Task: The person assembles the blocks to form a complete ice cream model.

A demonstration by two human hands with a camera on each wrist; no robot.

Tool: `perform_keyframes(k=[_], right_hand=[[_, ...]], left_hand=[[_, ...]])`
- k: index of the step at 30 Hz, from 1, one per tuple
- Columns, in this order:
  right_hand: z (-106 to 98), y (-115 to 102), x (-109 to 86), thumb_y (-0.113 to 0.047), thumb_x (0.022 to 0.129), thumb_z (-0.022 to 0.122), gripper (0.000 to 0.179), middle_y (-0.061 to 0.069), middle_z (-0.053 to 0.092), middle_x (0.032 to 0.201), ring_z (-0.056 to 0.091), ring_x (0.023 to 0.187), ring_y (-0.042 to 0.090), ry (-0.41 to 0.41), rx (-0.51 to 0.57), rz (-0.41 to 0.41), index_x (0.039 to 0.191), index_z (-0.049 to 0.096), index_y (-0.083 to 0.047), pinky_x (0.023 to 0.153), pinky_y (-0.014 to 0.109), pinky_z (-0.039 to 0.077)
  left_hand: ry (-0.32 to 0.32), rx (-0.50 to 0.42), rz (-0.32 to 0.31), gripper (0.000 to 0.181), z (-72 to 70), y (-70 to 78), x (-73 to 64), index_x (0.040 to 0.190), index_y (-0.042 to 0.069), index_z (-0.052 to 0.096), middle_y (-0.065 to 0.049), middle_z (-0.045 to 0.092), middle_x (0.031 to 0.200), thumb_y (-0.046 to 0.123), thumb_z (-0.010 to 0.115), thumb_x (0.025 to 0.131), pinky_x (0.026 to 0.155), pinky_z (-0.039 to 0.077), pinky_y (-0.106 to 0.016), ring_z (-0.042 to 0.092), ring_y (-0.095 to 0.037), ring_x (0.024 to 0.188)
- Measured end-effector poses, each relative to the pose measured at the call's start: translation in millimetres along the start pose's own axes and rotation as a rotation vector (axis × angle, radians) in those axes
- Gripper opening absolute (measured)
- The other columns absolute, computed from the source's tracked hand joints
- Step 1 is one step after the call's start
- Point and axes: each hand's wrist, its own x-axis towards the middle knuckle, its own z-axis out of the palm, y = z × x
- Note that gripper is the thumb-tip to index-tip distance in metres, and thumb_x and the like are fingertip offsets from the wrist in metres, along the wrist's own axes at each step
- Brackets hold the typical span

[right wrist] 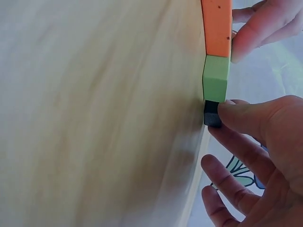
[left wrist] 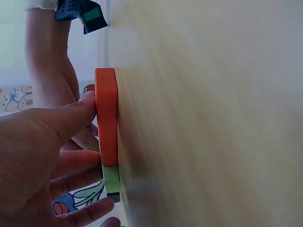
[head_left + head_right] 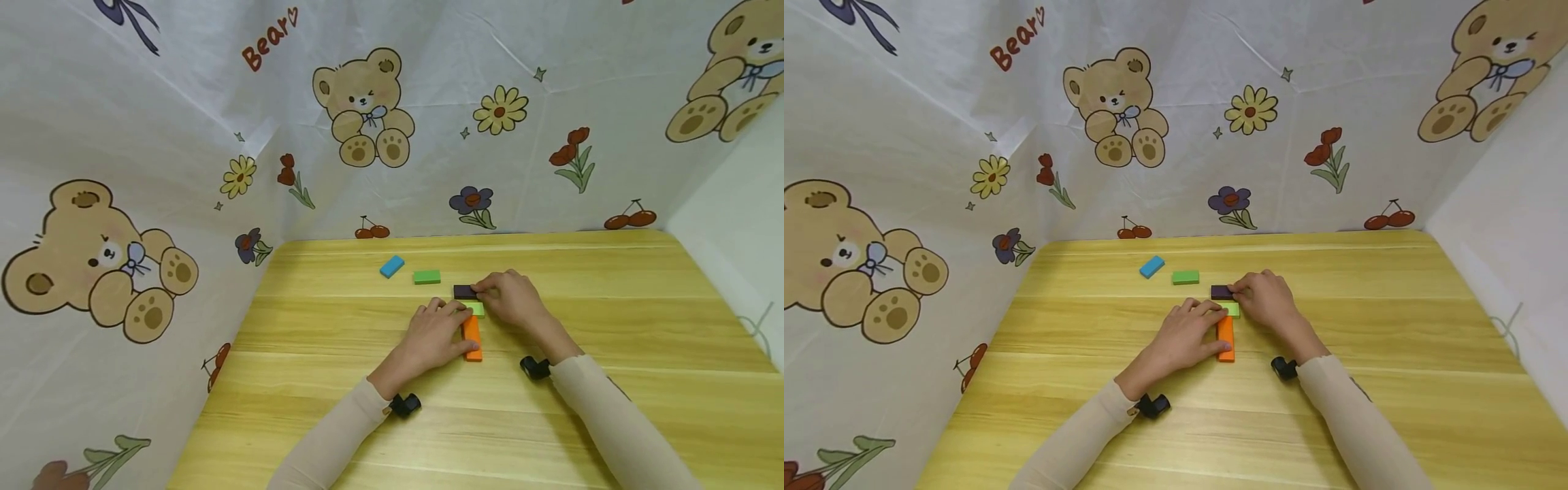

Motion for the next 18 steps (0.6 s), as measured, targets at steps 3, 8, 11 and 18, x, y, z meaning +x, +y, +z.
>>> perform_keyframes(k=[3,8,11,18], right_hand=[[-0.2,0.0,-2.8,-0.018,0.101,0.075,0.023,0.011,0.080,0.127,0.065,0.110,0.038,-0.003,-0.025,-0.001,0.122,0.085,-0.019,0.098,0.061,0.048],[-1.3,0.1,-5.3,-0.016,0.101,0.073,0.025,0.009,0.081,0.125,0.065,0.112,0.038,-0.009,-0.042,-0.015,0.122,0.084,-0.019,0.096,0.060,0.049],[-2.6,-0.2,-6.2,-0.014,0.101,0.072,0.025,0.007,0.081,0.126,0.066,0.116,0.037,-0.017,-0.042,-0.029,0.123,0.084,-0.018,0.100,0.061,0.050],[-7.1,-0.8,-8.5,-0.012,0.103,0.069,0.026,0.005,0.081,0.127,0.068,0.122,0.039,-0.041,-0.018,-0.071,0.124,0.084,-0.017,0.107,0.064,0.050]], left_hand=[[-0.001,-0.002,0.000,0.071,0.0,0.0,-0.2,0.158,0.031,0.056,0.011,0.055,0.160,0.071,0.062,0.099,0.098,0.049,-0.039,0.052,-0.022,0.135],[0.003,-0.006,0.001,0.071,0.5,-0.6,-0.1,0.157,0.032,0.057,0.011,0.055,0.160,0.071,0.062,0.099,0.097,0.049,-0.039,0.052,-0.022,0.135],[0.004,-0.007,0.001,0.071,1.1,-0.7,0.1,0.158,0.032,0.057,0.011,0.054,0.161,0.071,0.062,0.099,0.098,0.049,-0.039,0.052,-0.022,0.135],[0.003,-0.006,0.003,0.071,0.7,-0.1,0.1,0.158,0.032,0.057,0.011,0.055,0.160,0.071,0.063,0.099,0.098,0.050,-0.039,0.052,-0.022,0.135]])
